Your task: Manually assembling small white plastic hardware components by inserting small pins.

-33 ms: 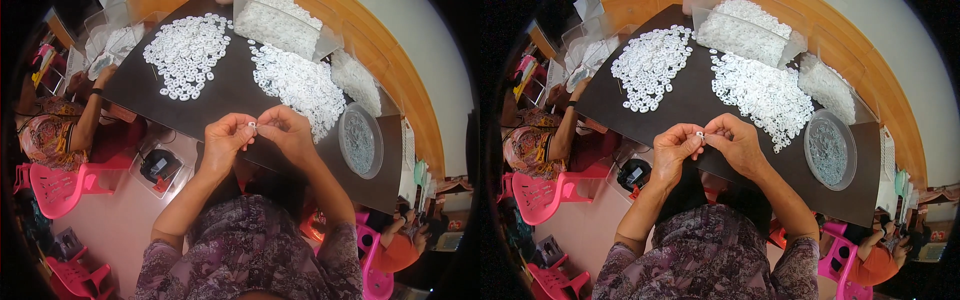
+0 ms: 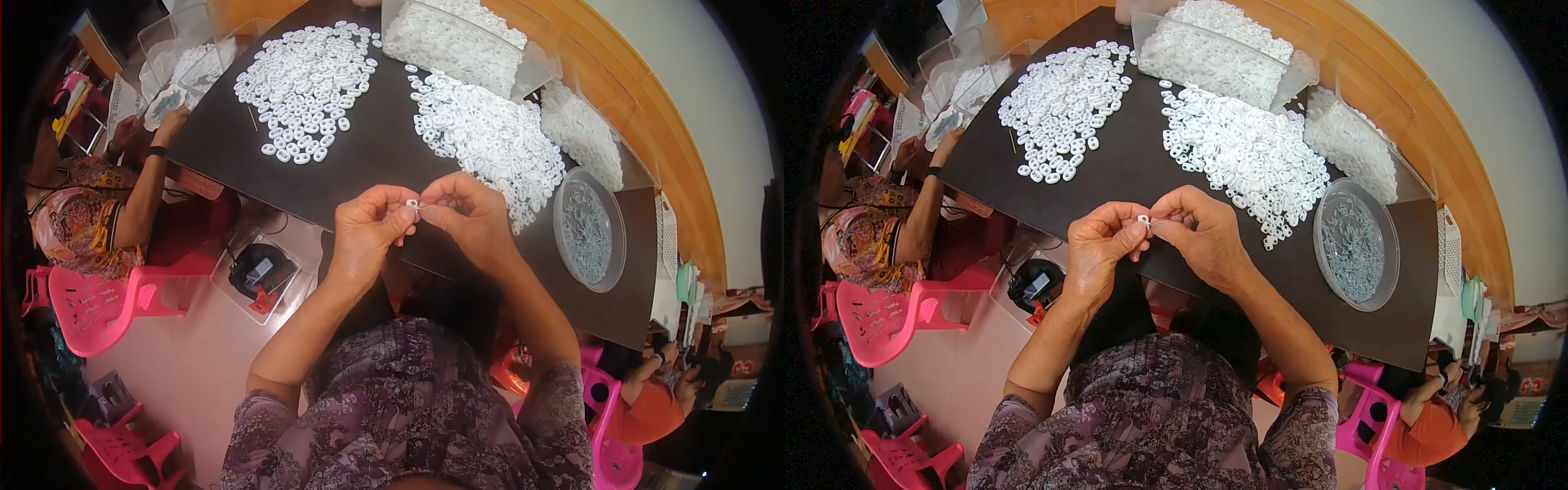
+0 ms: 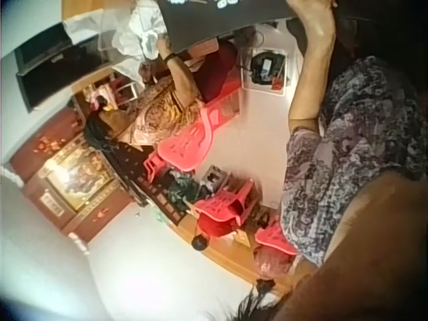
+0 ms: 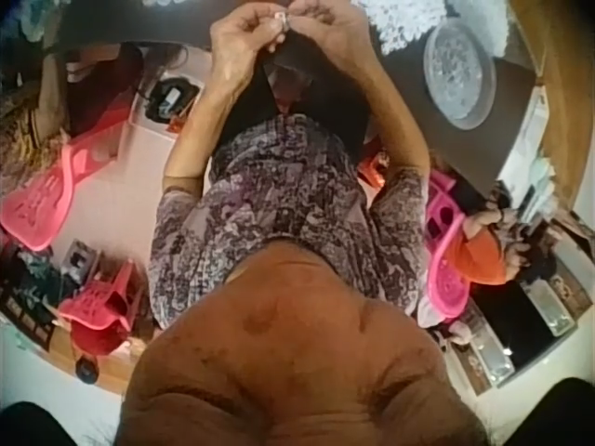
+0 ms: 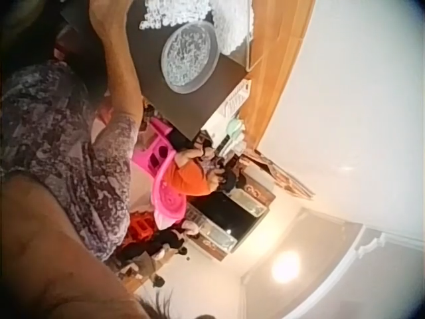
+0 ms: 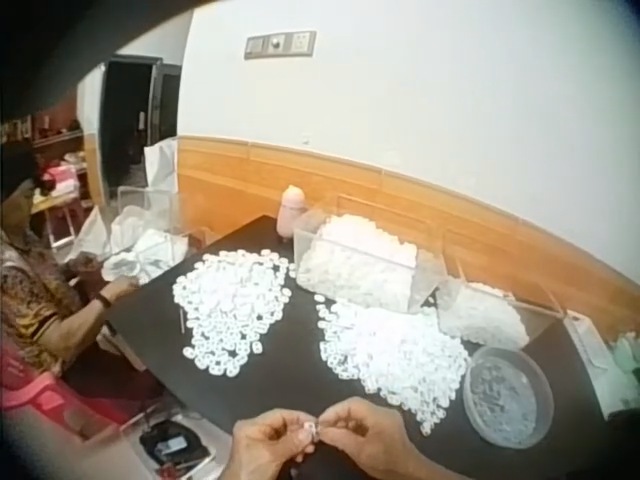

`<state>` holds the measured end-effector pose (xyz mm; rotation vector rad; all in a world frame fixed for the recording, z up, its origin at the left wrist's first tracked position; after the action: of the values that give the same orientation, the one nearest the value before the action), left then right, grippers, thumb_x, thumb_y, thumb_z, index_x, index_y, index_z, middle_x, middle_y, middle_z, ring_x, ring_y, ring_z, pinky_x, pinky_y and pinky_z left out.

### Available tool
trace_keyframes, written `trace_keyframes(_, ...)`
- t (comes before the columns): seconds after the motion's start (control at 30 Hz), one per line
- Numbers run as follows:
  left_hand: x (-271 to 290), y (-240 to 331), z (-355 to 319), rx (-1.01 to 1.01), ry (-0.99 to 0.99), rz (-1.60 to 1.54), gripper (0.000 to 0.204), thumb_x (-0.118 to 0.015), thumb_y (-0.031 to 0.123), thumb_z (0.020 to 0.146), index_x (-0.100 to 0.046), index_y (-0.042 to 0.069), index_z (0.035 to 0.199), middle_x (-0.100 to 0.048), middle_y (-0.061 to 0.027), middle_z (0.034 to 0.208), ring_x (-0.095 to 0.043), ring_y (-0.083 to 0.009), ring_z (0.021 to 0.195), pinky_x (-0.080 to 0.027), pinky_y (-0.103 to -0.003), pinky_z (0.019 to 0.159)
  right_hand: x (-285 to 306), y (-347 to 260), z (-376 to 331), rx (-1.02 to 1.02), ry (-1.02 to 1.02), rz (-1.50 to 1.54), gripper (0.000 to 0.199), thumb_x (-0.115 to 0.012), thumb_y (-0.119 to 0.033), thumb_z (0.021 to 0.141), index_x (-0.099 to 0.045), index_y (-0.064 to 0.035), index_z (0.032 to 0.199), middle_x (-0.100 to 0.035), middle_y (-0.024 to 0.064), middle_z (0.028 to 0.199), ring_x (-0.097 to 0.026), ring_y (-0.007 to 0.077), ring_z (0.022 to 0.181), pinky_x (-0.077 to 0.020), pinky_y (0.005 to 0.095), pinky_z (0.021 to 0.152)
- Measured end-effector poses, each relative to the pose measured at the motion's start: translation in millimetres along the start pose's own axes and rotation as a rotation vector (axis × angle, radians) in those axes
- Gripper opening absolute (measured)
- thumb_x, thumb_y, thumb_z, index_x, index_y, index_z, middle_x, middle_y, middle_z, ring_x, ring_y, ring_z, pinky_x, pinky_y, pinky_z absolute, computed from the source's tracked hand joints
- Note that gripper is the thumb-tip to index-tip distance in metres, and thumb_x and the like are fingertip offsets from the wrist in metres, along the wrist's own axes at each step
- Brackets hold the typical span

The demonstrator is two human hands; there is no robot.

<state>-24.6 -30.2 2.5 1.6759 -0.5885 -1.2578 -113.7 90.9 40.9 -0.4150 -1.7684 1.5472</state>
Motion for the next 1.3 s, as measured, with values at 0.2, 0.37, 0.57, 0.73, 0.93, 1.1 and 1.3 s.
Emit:
trace_keyframes(0.2, -1.7, -0.6, -3.9, -0.045, 0.012, 0.117, 0.016, -0.063, 0.007, 0.085, -0.062, -0.003, 0.098, -0.062, -0.0020, 0.081, -0.054, -0.0061, 0.066, -0.042, -0.017, 0.056, -1.2, 2.7, -1.8, 0.055, 0.027, -0.014, 0.015, -0.067, -0.001, 0.078, -0.061, -0.0008, 0.092, -0.062, 0.0015, 0.086, -0.057, 0.0070, 0.078, -0.0464, 0.0214, 0.071)
trace_keyframes(0.37, -3.2, 0.4, -9.8, -0.294, 0.074, 0.483, 0.013, -0.061, 0.007, 0.087, -0.063, -0.001, 0.098, -0.060, 0.0001, 0.080, -0.052, -0.0057, 0.066, -0.041, -0.018, 0.058, -6.0, -2.2, -5.7, 0.077, 0.070, -0.044, 0.014, -0.066, 0.000, 0.078, -0.060, -0.0007, 0.091, -0.061, 0.0008, 0.084, -0.057, 0.0065, 0.077, -0.0463, 0.0210, 0.070)
trace_keyframes(0.57, -5.4, -0.6, -15.6, -0.387, 0.116, 0.578, 0.013, -0.061, 0.006, 0.087, -0.064, -0.001, 0.097, -0.060, -0.0006, 0.080, -0.053, -0.0059, 0.067, -0.042, -0.018, 0.057, -10.8, 3.8, -5.8, 0.038, 0.083, 0.023, 0.012, -0.064, 0.000, 0.079, -0.060, -0.0003, 0.091, -0.061, 0.0007, 0.083, -0.056, 0.0064, 0.076, -0.0464, 0.0207, 0.069)
trace_keyframes(0.73, -5.0, -0.6, -14.6, -0.225, 0.146, 0.340, 0.015, -0.061, 0.006, 0.087, -0.063, -0.003, 0.098, -0.062, -0.0024, 0.081, -0.055, -0.0061, 0.067, -0.044, -0.018, 0.056, -13.0, 3.9, -5.9, 0.070, 0.089, 0.093, 0.011, -0.062, 0.000, 0.081, -0.060, 0.0000, 0.093, -0.061, 0.0012, 0.085, -0.056, 0.0063, 0.077, -0.0464, 0.0207, 0.069)
trace_keyframes(0.93, -5.9, -3.6, -13.9, -0.186, 0.147, 0.304, 0.015, -0.060, 0.005, 0.087, -0.063, -0.003, 0.099, -0.062, -0.0029, 0.082, -0.056, -0.0063, 0.066, -0.044, -0.018, 0.055, -11.8, 6.1, -6.9, 0.112, 0.134, 0.085, 0.009, -0.061, -0.002, 0.082, -0.061, -0.0004, 0.091, -0.062, 0.0009, 0.079, -0.055, 0.0050, 0.071, -0.0466, 0.0206, 0.065)
trace_keyframes(1.1, -12.8, -5.9, -13.0, -0.314, 0.138, 0.419, 0.012, -0.059, 0.002, 0.086, -0.064, -0.003, 0.097, -0.060, -0.0012, 0.078, -0.054, -0.0062, 0.064, -0.043, -0.019, 0.054, -12.3, 6.1, -10.4, 0.110, 0.183, 0.014, 0.012, -0.064, 0.000, 0.079, -0.060, -0.0014, 0.090, -0.060, 0.0004, 0.082, -0.055, 0.0052, 0.075, -0.0463, 0.0205, 0.068)
trace_keyframes(1.3, -10.9, -8.8, -12.2, -0.229, 0.137, 0.403, 0.013, -0.057, 0.000, 0.086, -0.063, -0.002, 0.097, -0.062, -0.0017, 0.080, -0.053, -0.0053, 0.064, -0.043, -0.018, 0.054, -15.9, 18.9, -7.8, 0.240, 0.275, -0.086, 0.008, -0.062, -0.002, 0.074, -0.058, -0.0019, 0.081, -0.058, 0.0099, 0.075, -0.059, 0.0234, 0.068, -0.0465, 0.0317, 0.061)
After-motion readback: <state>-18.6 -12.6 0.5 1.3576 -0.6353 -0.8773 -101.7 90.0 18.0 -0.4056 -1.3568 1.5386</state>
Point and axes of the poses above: each hand's wrist, its own z-axis towards the middle knuckle, its own x-axis out of the back of the hand, y = z × x, the point moved 3 cm from there along z, towards the middle knuckle
